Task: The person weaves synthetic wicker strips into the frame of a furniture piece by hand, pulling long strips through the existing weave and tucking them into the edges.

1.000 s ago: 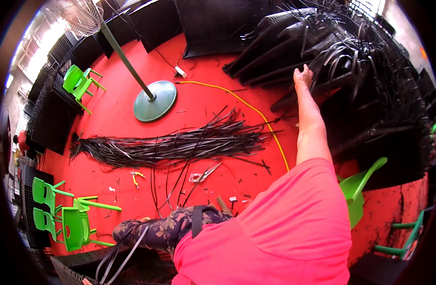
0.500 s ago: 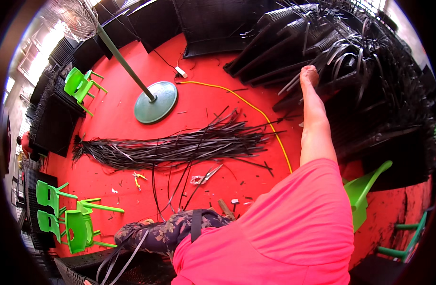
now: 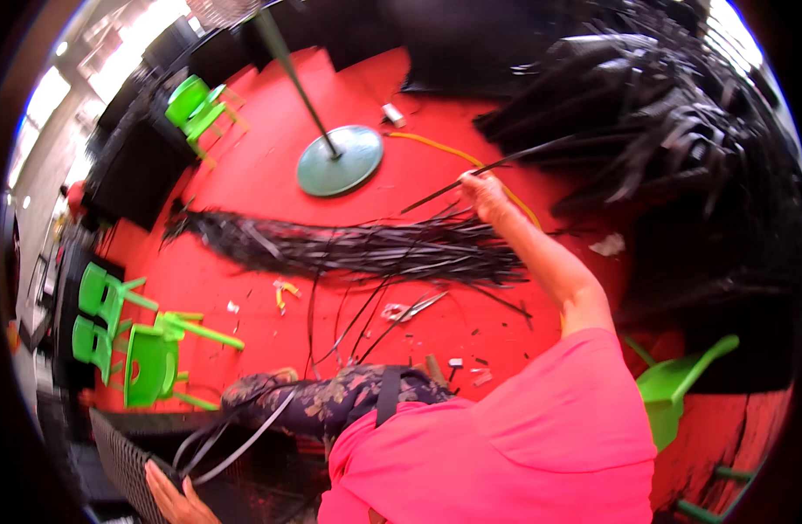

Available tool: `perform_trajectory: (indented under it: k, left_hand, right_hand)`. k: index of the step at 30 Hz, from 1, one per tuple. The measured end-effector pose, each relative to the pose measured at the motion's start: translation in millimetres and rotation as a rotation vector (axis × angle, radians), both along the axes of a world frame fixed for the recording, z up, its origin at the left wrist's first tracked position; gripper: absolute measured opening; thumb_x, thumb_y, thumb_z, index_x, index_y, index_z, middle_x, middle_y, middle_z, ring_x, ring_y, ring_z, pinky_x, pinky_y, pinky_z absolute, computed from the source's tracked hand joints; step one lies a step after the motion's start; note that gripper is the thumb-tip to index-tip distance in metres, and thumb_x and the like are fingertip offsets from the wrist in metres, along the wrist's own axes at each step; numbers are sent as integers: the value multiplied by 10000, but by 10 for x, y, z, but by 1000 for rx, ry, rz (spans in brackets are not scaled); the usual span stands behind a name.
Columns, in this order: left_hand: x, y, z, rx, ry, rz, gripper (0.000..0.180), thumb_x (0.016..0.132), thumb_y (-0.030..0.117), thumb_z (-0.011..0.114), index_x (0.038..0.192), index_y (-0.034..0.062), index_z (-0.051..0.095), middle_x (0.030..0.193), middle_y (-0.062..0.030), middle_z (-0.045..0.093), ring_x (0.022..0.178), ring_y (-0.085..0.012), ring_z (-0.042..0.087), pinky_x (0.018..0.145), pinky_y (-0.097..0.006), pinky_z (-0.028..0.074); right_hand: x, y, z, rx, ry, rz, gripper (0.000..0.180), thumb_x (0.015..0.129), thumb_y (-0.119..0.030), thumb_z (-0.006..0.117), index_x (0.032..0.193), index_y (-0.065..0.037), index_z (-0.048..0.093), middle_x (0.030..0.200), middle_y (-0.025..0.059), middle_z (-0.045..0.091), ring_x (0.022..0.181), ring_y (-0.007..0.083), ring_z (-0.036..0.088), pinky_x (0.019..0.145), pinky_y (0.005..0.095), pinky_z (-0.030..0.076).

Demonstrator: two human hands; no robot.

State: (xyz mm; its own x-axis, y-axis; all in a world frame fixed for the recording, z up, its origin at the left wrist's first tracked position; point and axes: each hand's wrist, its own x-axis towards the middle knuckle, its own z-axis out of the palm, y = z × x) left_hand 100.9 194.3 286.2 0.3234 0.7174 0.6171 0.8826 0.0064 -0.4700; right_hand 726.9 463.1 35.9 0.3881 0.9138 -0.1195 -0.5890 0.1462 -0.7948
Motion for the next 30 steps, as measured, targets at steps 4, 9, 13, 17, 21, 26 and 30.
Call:
perform_trajectory:
  k: [4,9,13,17,21,26,30]
  left_hand:
    - [369,-64,100,-187,-131,364,521,881,272,494,1302,-20,399,1303,-173,450,1212,-342,406,1034,-428,281]
    - [1031,44,-73,44,-503,-194,234,856,165,597,965,-41,615,884,-154,623,804,-300,597,730,-382,484]
    - [1208,213,-420,-254,-1304,-81,257,822,54,615,1066,-19,592,851,-95,627,661,-146,607,584,-215,464]
    - [1190,432,-652,-112,-2024,-378,367,855,127,599,1162,-38,485,848,-112,610,607,-149,589,497,-220,437]
    - [1111,415,-853,-13,-1945,-357,214,890,139,555,1017,-32,541,823,-114,612,621,-155,590,524,-237,445]
    - [1066,391,-956,-41,-1954,-250,202,902,110,525,1031,-43,555,817,-110,602,639,-151,589,545,-237,451]
    - [1037,367,-1022,-61,-1932,-221,217,905,109,517,1047,-50,557,835,-116,600,649,-154,593,553,-233,457]
  right_hand:
    - [-1812,30,303,2,233,545,82,846,-101,604,915,-82,563,824,25,614,723,147,621,687,320,545]
    - [-3259,-318,843,153,574,1038,72,883,-105,551,954,-97,541,940,43,618,864,152,615,756,297,530]
    - [-3717,-563,1110,238,674,1275,90,870,-46,544,953,-77,527,1012,84,580,911,203,607,802,315,518]
    - [-3959,-769,1082,313,602,1409,84,864,-37,550,939,-68,528,1049,100,576,961,215,590,826,322,507]
    - [-4024,-848,1025,220,592,1434,142,854,-29,556,991,-57,531,1071,97,575,1047,225,557,854,316,489]
    - [-4091,-842,879,167,664,1427,252,854,-19,542,1105,-48,527,1114,100,580,1056,238,561,887,318,471]
    - [-4099,-818,841,93,664,1444,295,864,-22,529,1158,-42,509,1138,104,575,1082,245,550,915,330,457]
